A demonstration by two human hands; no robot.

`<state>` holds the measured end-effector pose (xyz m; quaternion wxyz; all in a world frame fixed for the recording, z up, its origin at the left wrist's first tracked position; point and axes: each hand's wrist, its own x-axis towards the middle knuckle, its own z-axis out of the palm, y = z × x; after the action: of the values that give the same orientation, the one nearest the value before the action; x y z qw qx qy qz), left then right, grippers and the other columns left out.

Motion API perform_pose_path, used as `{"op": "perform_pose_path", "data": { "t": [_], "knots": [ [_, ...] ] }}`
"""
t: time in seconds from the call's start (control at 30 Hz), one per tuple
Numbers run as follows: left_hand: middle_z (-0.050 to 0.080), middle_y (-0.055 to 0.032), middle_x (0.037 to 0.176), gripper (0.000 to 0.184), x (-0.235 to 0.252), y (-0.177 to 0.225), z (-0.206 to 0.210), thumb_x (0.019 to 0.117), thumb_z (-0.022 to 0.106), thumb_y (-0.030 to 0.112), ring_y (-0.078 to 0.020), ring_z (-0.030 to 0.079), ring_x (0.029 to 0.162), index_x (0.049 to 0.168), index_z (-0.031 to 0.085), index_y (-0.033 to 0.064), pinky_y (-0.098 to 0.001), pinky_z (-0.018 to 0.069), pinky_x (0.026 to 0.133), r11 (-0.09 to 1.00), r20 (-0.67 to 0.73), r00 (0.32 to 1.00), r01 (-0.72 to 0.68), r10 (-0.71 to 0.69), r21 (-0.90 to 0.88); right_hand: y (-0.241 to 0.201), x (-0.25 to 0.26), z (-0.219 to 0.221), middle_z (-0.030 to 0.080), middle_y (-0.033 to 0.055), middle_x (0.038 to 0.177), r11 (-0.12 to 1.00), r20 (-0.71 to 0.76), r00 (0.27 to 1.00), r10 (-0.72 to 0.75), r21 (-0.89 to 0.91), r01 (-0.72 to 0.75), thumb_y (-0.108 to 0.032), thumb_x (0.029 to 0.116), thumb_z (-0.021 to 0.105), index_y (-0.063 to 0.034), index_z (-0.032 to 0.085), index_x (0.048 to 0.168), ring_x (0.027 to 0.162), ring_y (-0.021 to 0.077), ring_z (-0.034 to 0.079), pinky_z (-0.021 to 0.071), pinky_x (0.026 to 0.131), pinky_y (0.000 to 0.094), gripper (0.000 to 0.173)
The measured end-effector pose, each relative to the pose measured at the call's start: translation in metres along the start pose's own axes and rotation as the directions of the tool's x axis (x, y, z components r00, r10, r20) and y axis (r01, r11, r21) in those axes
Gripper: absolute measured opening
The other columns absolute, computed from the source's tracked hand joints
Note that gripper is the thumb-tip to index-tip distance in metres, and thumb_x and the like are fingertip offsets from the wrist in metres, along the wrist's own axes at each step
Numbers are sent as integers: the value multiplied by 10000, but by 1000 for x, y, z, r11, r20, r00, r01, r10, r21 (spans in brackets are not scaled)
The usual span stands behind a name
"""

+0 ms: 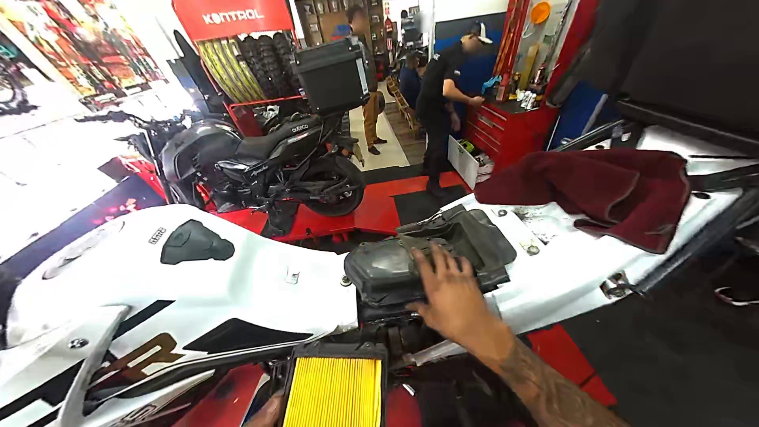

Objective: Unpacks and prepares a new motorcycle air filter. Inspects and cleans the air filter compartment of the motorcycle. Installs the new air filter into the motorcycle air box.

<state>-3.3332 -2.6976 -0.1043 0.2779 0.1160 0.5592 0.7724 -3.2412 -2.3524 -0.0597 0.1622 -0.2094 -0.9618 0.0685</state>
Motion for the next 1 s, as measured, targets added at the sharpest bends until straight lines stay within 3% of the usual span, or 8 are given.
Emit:
{"op": "perform_pose_path", "data": {
  "t": [0.13,0.23,0.33,0.53,0.63,0.77,0.9,1.0],
  "knots": [
    [761,-69,1046,409,42,19,8,1082,372,276,-145,729,946,1197,712,80,-362,617,856,988,89,995,24,-38,153,12,-11,12,465,181,1559,1000,-92,996,-11,-6,11,-540,836,785,-169,492,1523,1465,378,409,336,1171,634,834],
    [754,-95,996,424,70,27,14,1069,408,334,-178,733,888,1154,731,72,-381,629,794,970,76,994,62,-82,234,18,-14,16,491,137,1552,1000,-182,983,-16,22,20,-541,913,681,-106,506,1500,1468,324,423,333,1193,595,751],
    [752,-92,998,422,88,31,17,1047,454,383,-174,728,871,1133,760,105,-351,623,770,950,115,986,83,-122,300,18,-17,21,506,150,1539,999,-266,964,-12,48,25,-538,981,579,-37,472,1504,1457,304,445,345,1198,563,732],
    [744,-90,981,426,109,43,29,1052,463,422,-171,720,842,1196,751,144,-327,617,736,917,195,957,129,-215,377,17,-21,28,488,146,1552,977,-346,928,134,201,-66,-521,1001,566,-50,372,1567,1398,296,504,398,1174,514,762],
    [732,-112,1052,399,123,54,43,1062,451,373,-199,720,869,1328,671,175,-346,621,729,913,257,933,140,-250,382,16,-19,30,516,153,1523,972,-379,912,160,221,-78,-526,1007,558,-59,379,1567,1371,299,529,421,1154,509,750],
    [721,-87,956,337,141,74,66,1073,461,353,-160,704,754,1289,635,161,-301,606,605,909,277,935,95,-221,406,17,-21,26,548,153,1475,956,-360,905,228,259,-137,-493,1003,572,-82,383,1568,1317,269,567,481,1084,474,724],
    [729,-50,1051,330,169,96,91,1098,447,342,-159,729,866,1313,634,175,-347,639,717,870,300,945,-34,-133,492,16,-23,25,564,147,1446,938,-346,895,280,299,-178,-482,997,580,-115,386,1567,1236,259,612,526,987,487,706],
    [737,-64,1096,339,202,99,106,1095,463,332,-181,733,943,1294,663,143,-372,639,791,854,312,945,-82,-96,514,16,-23,27,556,159,1453,934,-364,888,280,317,-164,-507,997,578,-121,389,1569,1246,276,607,525,987,509,715]
  ]
}}
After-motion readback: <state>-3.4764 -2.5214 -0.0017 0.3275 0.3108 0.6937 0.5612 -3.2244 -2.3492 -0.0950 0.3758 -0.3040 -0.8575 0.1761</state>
